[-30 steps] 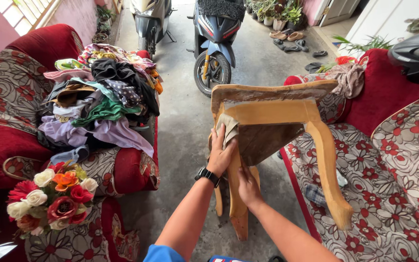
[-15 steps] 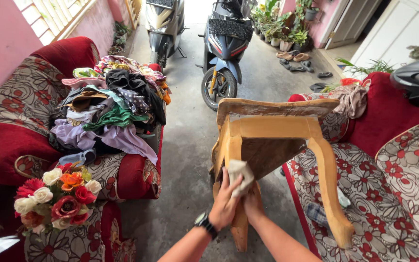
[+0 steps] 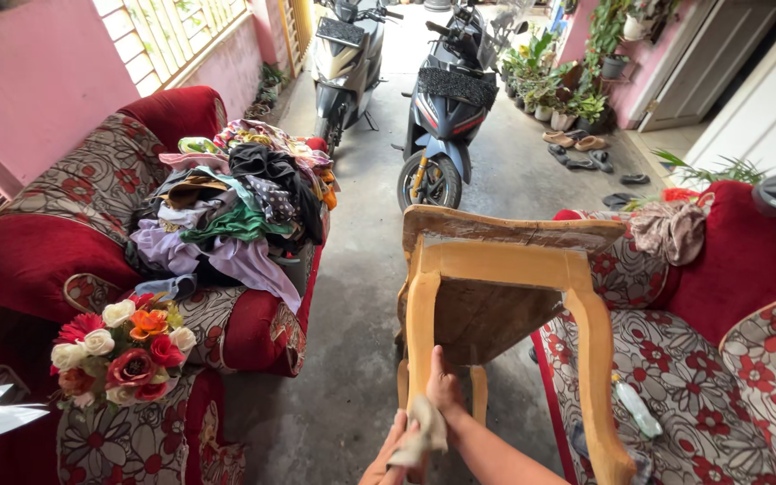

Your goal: The person cleans a wooden table using a cloth and a spray bottle. They wipe the tabletop and legs, then flip the table to clean the underside and legs, applying spray and wiping repeatedly.

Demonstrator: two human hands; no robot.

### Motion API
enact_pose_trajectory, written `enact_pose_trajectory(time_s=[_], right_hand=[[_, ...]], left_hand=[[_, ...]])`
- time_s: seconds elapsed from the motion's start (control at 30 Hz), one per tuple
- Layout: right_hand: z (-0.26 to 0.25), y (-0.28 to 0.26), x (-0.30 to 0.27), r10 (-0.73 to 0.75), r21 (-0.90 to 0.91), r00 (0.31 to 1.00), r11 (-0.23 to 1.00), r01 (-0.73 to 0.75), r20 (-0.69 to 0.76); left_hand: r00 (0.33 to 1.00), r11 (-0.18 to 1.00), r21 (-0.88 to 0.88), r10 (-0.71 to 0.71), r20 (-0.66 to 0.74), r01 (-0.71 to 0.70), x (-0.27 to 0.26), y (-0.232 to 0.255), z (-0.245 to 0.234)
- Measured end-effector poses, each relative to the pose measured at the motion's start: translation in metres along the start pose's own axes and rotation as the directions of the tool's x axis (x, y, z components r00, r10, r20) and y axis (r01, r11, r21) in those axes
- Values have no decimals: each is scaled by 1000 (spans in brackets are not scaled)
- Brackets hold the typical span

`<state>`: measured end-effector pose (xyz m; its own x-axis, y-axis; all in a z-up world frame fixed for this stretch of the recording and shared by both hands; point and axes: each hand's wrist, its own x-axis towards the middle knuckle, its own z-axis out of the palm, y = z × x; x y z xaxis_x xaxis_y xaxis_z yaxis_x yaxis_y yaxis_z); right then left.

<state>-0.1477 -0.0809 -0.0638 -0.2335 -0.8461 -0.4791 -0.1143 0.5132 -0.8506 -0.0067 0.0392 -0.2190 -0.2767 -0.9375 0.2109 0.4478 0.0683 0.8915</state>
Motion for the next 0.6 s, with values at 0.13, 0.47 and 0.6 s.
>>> enact_pose_trajectory(time_s=[0.13, 0.47, 0.6], right_hand=[[-5, -7, -6, -65, -15, 994, 998, 67, 84], [-1, 10, 8, -104, 306, 993, 948, 83, 52], [0, 7, 4, -82, 310, 995, 949, 62, 51]], left_hand=[[972, 970, 147, -168, -163, 192, 40, 33, 20], [990, 970, 237, -16, -139, 49, 90, 130, 79], [954, 982, -121, -173, -244, 147, 101, 109, 74]])
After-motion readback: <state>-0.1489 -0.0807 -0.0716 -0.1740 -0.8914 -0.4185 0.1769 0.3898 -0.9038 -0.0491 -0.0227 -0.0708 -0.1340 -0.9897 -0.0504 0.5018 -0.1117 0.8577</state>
